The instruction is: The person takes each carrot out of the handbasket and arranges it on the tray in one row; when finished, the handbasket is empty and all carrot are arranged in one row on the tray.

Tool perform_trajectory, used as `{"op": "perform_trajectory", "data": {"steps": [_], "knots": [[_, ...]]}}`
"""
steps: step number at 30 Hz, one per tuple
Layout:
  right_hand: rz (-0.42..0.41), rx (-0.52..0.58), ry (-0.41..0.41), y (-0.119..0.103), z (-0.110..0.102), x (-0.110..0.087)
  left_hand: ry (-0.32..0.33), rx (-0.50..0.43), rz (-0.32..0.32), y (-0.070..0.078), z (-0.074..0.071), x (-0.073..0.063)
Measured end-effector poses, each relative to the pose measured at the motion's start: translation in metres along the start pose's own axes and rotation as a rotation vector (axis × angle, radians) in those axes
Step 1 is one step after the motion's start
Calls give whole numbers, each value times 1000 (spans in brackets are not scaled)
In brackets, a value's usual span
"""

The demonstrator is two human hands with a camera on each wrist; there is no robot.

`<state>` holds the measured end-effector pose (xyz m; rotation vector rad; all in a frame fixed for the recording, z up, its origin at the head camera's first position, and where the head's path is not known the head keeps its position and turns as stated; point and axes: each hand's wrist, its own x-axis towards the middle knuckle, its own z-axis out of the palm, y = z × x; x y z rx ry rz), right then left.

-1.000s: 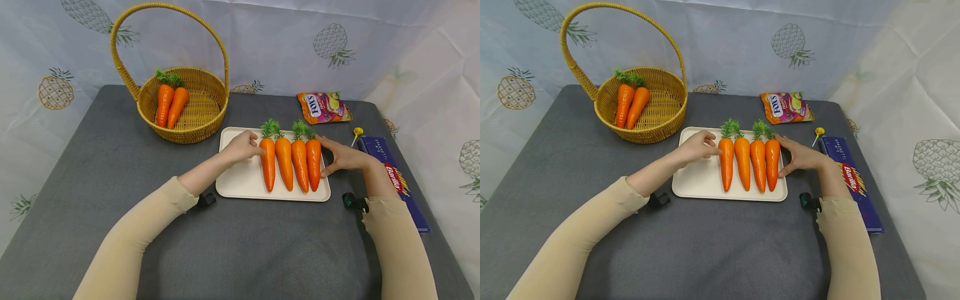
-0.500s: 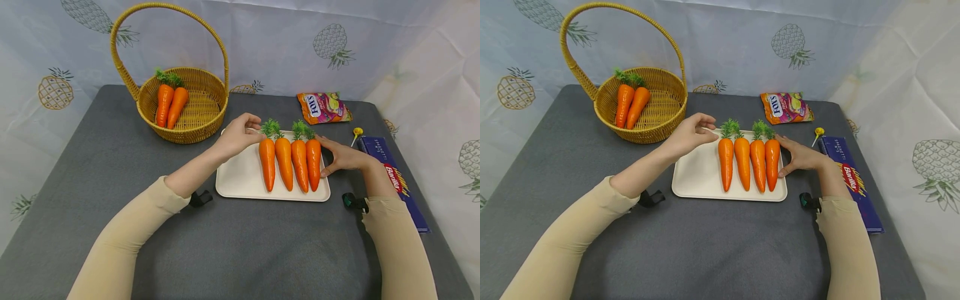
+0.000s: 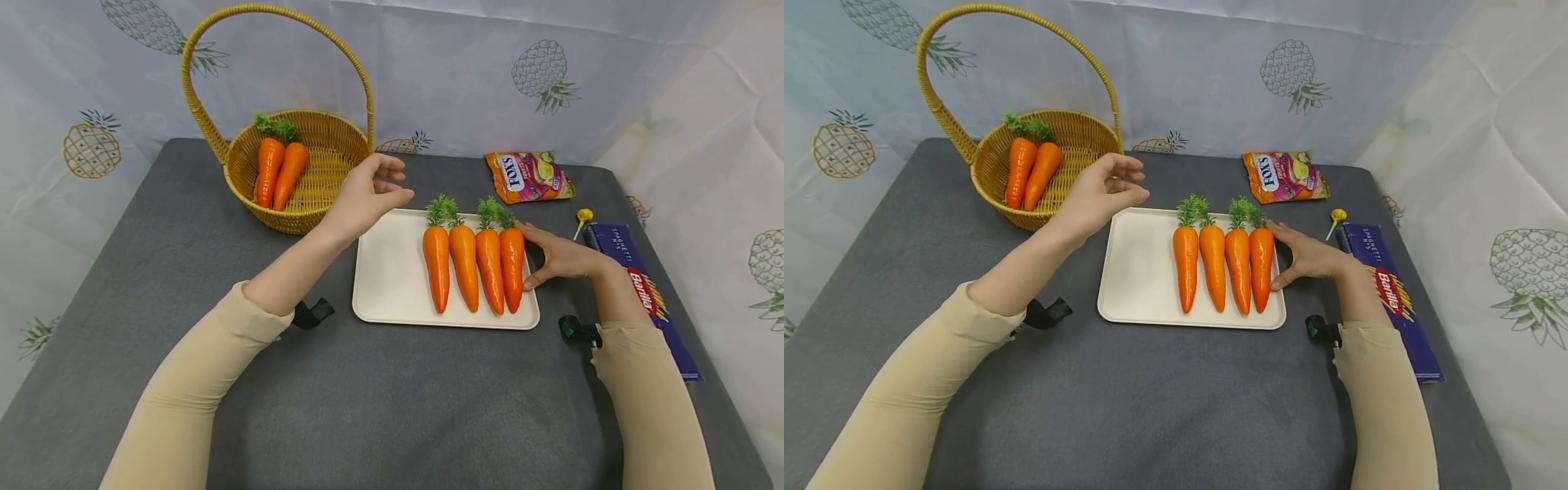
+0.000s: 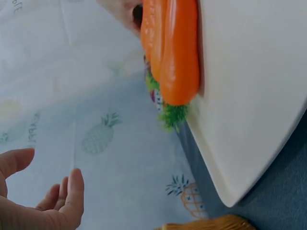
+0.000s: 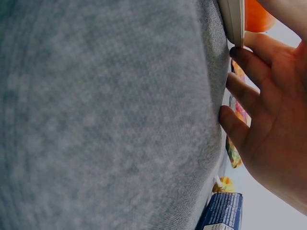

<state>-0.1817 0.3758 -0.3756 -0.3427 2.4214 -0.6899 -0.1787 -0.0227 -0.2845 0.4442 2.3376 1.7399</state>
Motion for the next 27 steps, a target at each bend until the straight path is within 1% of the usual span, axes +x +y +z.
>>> {"op": "perform_trajectory", "data": {"steps": [3,6,10,14,17,22,27], "knots": [[-1,1,1,0,0,0,39,-16,9,1,-6,1],[-3,0,1,-1,0,0,80,-15,5,1,-13,2],[-4,-1,1,-1,0,-1,142,-9,-15,-2,-24,5],[-7,-1,3,-1,0,-1,209,-35,-35,-7,-38,9],[-7,-3,3,0,0,-1,245,-51,-49,-11,-49,12],[-7,0,2,0,0,-1,298,-75,-97,-15,-65,16],[-8,6,2,1,0,-1,359,-137,-154,-20,-80,21]]}}
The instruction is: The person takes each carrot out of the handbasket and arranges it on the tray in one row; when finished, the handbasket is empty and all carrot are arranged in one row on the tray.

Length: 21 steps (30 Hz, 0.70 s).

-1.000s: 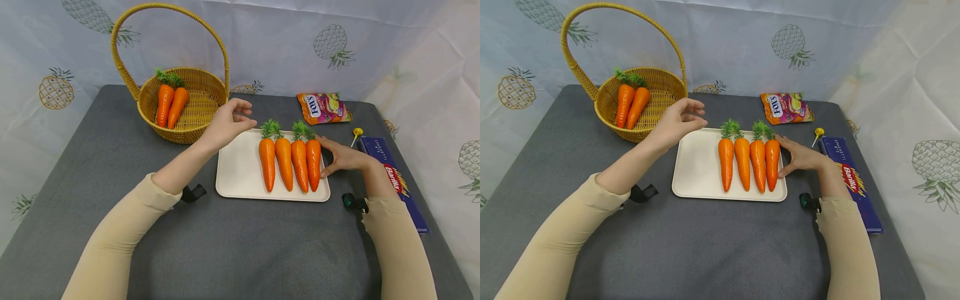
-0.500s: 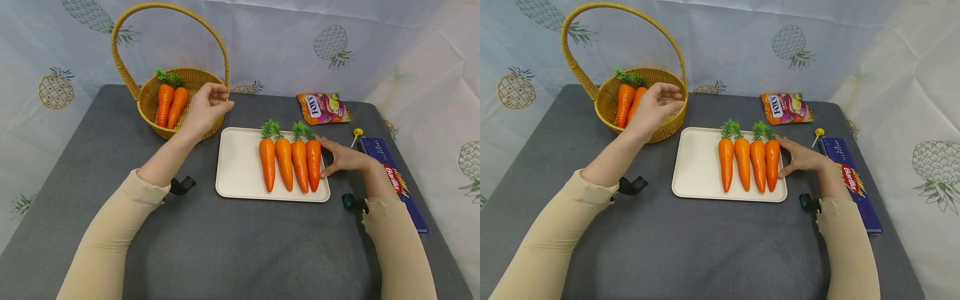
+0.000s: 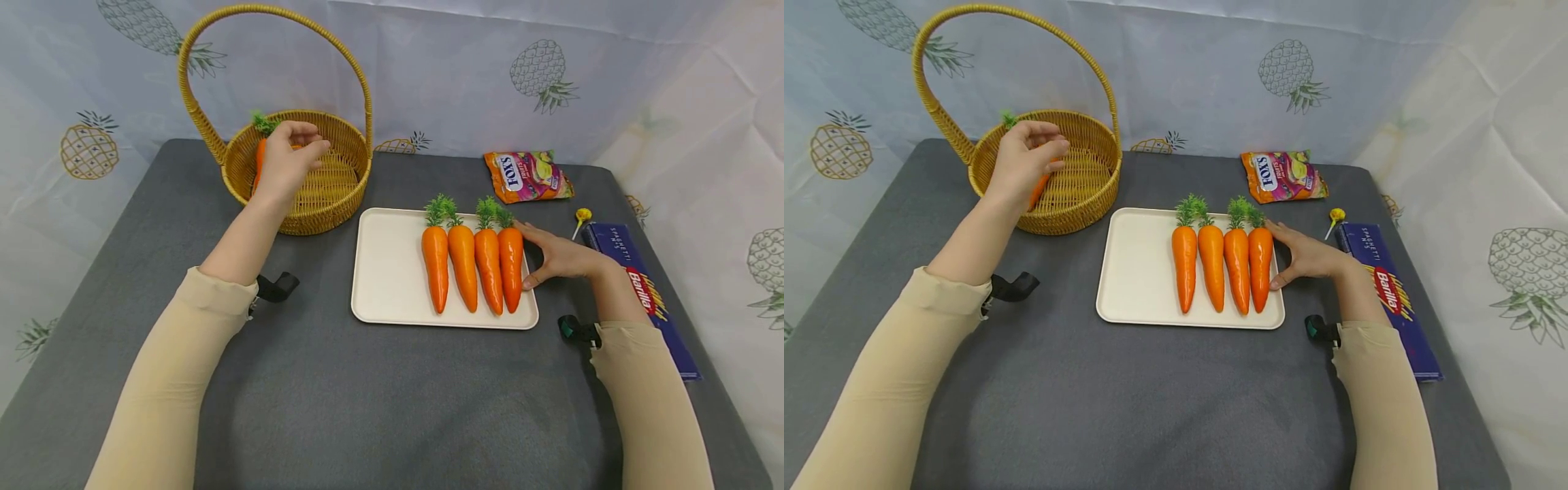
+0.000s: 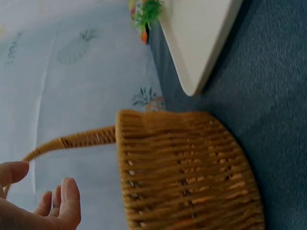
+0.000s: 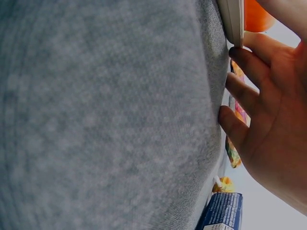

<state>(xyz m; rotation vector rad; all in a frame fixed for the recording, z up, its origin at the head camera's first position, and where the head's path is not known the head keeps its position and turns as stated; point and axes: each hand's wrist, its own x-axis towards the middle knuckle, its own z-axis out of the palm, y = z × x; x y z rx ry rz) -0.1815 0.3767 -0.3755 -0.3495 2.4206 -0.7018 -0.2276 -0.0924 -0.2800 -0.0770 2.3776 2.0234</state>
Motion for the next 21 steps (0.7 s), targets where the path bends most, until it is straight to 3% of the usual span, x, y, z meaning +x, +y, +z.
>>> {"op": "perform_trajectory", "data": {"steps": [9,16,21], "knots": [[-1,5,2,0,0,0,137,-85,-24,-12,-21,17],[-6,6,5,1,0,0,190,-170,-109,-17,-34,27],[-9,-1,8,1,0,1,219,-149,-149,-20,-39,33]]}}
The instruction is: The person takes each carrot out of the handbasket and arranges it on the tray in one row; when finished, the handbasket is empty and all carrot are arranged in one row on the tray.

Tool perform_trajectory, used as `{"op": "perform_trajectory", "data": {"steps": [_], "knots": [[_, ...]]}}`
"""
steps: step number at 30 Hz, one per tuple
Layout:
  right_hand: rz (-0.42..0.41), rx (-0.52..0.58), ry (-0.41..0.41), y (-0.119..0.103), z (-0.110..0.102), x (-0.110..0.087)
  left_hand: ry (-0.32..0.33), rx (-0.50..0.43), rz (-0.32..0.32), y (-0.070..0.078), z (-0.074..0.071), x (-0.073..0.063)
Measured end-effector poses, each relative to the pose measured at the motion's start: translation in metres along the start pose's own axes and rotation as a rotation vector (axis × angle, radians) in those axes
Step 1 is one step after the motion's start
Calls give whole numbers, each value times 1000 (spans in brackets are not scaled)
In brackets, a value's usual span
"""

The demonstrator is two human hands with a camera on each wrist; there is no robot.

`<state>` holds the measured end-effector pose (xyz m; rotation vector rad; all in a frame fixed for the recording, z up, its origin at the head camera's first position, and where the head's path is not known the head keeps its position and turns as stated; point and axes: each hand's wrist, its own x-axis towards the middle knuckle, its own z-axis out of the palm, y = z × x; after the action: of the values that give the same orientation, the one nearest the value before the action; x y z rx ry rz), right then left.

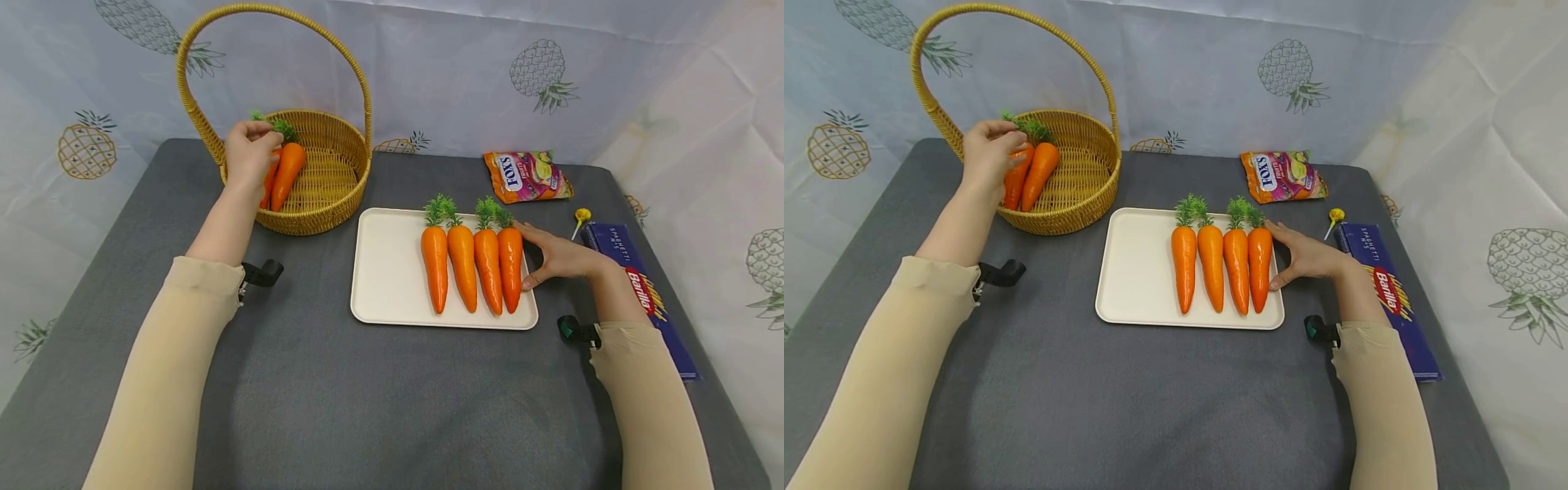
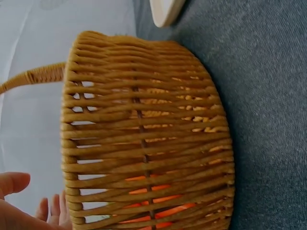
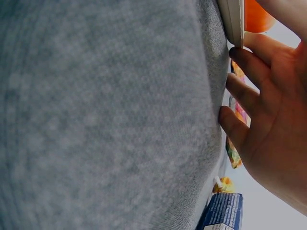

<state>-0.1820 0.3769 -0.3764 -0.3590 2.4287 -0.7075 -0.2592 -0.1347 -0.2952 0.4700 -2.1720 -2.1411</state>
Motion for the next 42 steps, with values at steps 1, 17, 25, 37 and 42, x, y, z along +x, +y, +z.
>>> {"op": "perform_trajectory", "data": {"steps": [1,17,25,37,42], "knots": [[0,0,0,0,0,0,8,24,2,-1,-1,1],[-3,-3,-4,1,-1,1,4,316,-111,-11,-2,20],[14,-12,-4,2,0,2,-15,333,-142,-18,-3,24],[15,-5,-7,2,1,1,-22,213,-244,-23,-5,26],[14,4,-5,1,0,0,-59,285,-313,-25,-7,33]]}}
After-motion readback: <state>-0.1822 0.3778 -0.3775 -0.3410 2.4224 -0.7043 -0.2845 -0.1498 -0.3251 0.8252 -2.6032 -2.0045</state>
